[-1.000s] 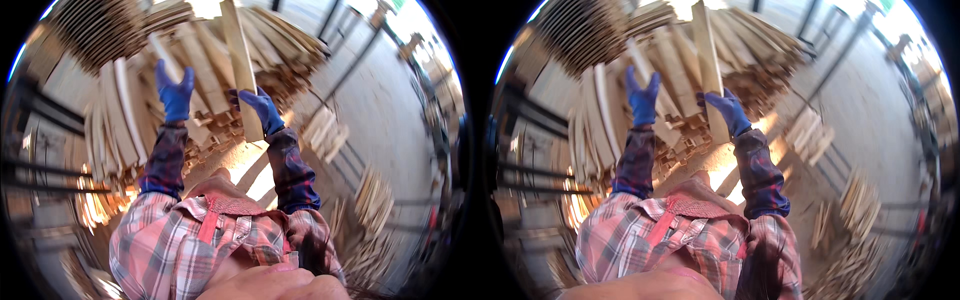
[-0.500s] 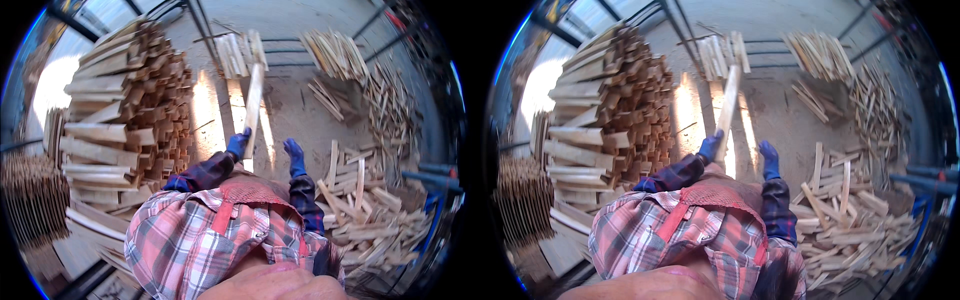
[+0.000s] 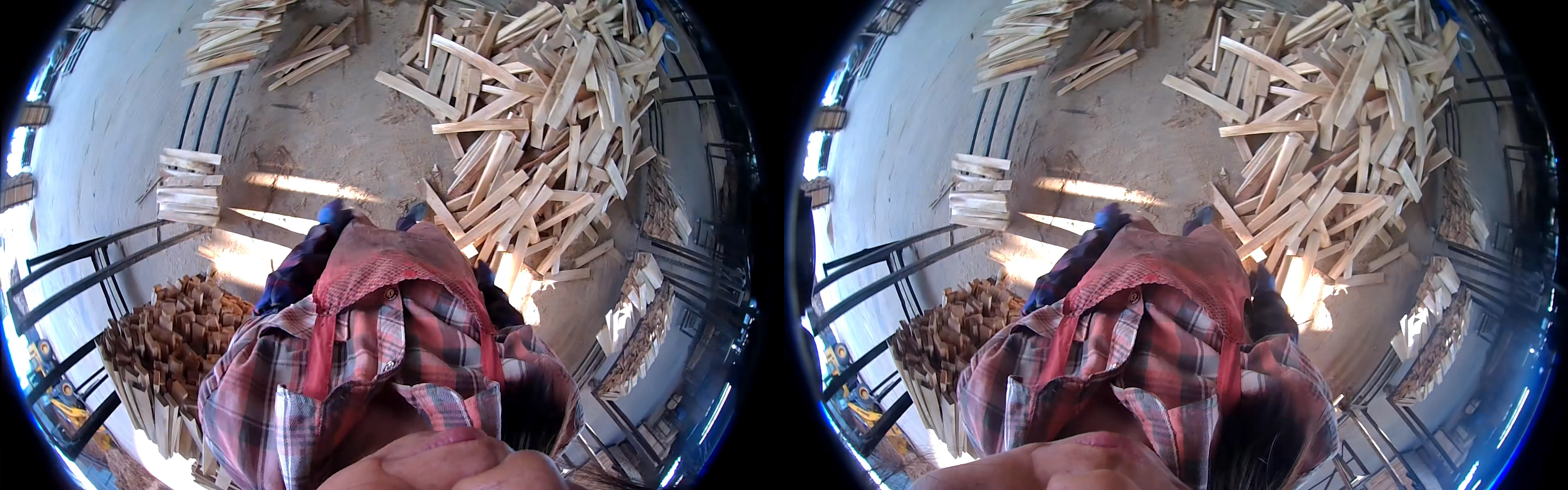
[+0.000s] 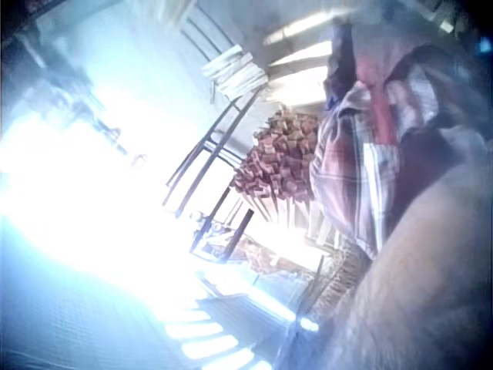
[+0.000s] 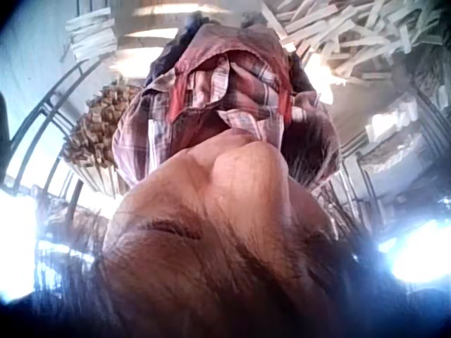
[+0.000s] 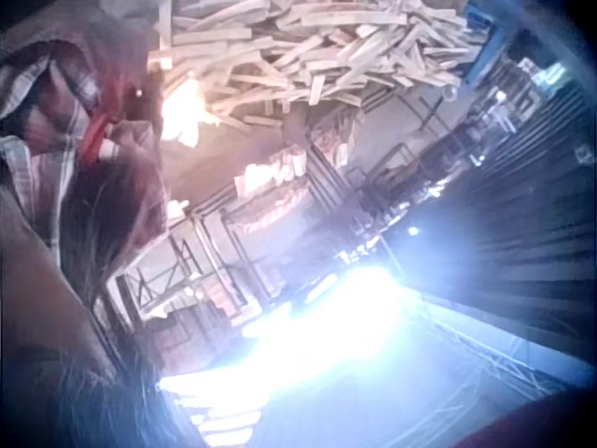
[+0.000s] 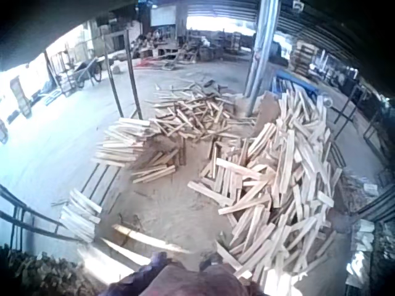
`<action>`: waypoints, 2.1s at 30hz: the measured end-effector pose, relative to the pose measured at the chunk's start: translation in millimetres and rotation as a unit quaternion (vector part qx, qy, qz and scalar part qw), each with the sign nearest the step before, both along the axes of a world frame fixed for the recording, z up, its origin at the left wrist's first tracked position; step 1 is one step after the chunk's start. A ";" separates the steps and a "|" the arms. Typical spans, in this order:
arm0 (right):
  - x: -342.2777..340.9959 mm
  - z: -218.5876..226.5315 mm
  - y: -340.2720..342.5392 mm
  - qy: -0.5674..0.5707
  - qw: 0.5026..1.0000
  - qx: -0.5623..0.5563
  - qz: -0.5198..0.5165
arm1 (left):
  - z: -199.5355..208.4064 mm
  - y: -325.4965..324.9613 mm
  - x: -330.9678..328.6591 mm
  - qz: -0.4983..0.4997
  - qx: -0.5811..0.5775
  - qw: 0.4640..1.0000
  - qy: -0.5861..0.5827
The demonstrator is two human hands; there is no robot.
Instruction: The person repeatedly picks up thin wooden planks from a large pile on the floor, briefly holds them, and places them back down. The person wears blue gloves and a plaid shirt while performing this repetitive sorting or inspection task in a workshop environment.
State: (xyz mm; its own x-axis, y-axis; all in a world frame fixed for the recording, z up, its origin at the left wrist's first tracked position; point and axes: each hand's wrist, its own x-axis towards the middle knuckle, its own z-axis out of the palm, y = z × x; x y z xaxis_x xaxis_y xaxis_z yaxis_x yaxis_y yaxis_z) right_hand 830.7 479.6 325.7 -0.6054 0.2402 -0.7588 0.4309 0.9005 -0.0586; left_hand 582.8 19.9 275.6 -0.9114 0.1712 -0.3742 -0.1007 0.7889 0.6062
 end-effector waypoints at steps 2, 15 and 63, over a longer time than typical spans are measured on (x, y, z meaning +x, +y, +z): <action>14.8 0.8 15.2 -0.059 0.982 -0.075 -0.162 | 14.2 81.8 -28.4 -0.292 0.106 0.946 0.092; -180.8 -29.5 259.9 0.438 0.678 -0.199 -0.557 | 69.8 216.0 -174.9 0.268 0.259 0.841 -0.392; -477.2 214.8 310.3 0.402 0.781 -0.042 -0.476 | 171.7 747.6 -365.2 -0.128 0.430 0.780 -0.436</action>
State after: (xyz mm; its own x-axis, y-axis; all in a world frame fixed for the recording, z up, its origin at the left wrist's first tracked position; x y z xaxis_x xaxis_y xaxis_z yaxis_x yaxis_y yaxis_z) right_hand 353.5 789.9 540.5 -0.4708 0.8424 -0.2621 0.6962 0.1723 -0.6969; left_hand 217.5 767.5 447.2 -0.2687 0.8352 -0.4798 -0.6766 0.1909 0.7112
